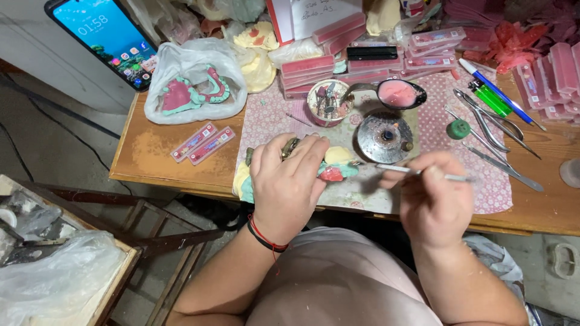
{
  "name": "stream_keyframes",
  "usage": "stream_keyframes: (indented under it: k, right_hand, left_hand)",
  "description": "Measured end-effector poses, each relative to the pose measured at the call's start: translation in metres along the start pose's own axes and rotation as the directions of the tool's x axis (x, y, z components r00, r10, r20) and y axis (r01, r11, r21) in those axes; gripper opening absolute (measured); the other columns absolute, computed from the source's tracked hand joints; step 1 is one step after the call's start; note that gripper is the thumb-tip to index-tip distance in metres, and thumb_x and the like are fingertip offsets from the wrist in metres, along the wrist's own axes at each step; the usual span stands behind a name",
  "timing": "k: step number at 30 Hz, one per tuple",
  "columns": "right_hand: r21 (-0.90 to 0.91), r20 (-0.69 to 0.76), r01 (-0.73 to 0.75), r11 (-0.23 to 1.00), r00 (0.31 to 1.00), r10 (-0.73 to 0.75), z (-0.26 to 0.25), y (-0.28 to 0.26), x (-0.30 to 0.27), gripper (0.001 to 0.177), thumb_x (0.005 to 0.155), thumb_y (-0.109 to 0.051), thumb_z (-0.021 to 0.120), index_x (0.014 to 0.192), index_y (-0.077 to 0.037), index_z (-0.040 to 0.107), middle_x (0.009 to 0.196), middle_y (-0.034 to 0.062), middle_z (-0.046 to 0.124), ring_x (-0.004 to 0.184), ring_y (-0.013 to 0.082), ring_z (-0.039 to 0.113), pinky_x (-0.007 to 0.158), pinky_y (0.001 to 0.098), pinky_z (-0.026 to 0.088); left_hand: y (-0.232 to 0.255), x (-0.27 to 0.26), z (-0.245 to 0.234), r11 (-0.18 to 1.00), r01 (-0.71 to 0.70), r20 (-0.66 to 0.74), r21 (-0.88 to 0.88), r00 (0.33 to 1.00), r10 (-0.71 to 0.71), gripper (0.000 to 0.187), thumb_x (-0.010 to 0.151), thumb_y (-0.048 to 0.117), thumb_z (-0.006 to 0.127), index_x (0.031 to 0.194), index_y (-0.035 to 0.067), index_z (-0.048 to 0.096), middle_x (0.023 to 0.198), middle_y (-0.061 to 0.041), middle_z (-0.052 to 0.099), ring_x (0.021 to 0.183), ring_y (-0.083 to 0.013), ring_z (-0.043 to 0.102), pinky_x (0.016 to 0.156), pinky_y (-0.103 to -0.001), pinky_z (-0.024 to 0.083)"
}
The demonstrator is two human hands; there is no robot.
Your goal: The person handles pink wax strips and a dental mold, then uses a metal tool to apply and smooth pink wax onto the mold. They repeatedly adjust the mold and use the tool to shape the wax.
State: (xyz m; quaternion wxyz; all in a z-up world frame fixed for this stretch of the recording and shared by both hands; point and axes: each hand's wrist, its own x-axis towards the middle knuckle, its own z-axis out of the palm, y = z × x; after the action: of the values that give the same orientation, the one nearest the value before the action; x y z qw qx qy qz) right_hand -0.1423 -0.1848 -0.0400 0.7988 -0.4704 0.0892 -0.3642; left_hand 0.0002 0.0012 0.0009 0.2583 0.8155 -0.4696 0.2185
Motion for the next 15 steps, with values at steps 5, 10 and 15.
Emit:
stream_keyframes:
  k: [5, 10, 15]
  right_hand:
    - [-0.360, 0.134, 0.257, 0.897, 0.966, -0.223, 0.029, -0.001, -0.018, 0.024, 0.103, -0.024, 0.058, 0.104, 0.000, 0.060, 0.095, 0.0225, 0.071, 0.082, 0.0309, 0.075, 0.082, 0.0378, 0.064]
    - [-0.606, 0.410, 0.539, 0.585, 0.842, -0.352, 0.023, -0.011, -0.027, 0.027, 0.106, -0.022, 0.049, 0.101, 0.000, 0.064, 0.097, 0.0190, 0.071, 0.094, 0.0348, 0.076, 0.092, 0.0425, 0.061]
    - [-0.593, 0.590, 0.685, 0.424, 0.728, -0.350, 0.018, -0.012, -0.025, 0.023, 0.103, -0.017, 0.048, 0.103, 0.000, 0.064, 0.101, 0.0207, 0.071, 0.088, 0.0384, 0.075, 0.085, 0.0475, 0.064]
  left_hand:
    - [0.000, 0.002, -0.001, 1.000, -0.002, -0.017, 0.022, 1.000, 0.002, 0.059, 0.073, 0.030, 0.084, 0.128, 0.015, 0.068, 0.129, 0.003, 0.072, 0.115, -0.0306, 0.057, 0.092, -0.046, 0.041]
    - [-0.001, 0.002, -0.002, 1.000, 0.000, -0.008, 0.016, 1.000, 0.000, 0.062, 0.072, 0.029, 0.085, 0.129, 0.015, 0.067, 0.129, 0.003, 0.072, 0.115, -0.0306, 0.056, 0.092, -0.046, 0.040]
    - [-0.003, 0.003, -0.001, 1.000, 0.008, -0.020, -0.020, 1.000, -0.008, 0.064, 0.069, 0.027, 0.086, 0.129, 0.013, 0.067, 0.131, 0.001, 0.071, 0.114, -0.0321, 0.056, 0.092, -0.047, 0.042]
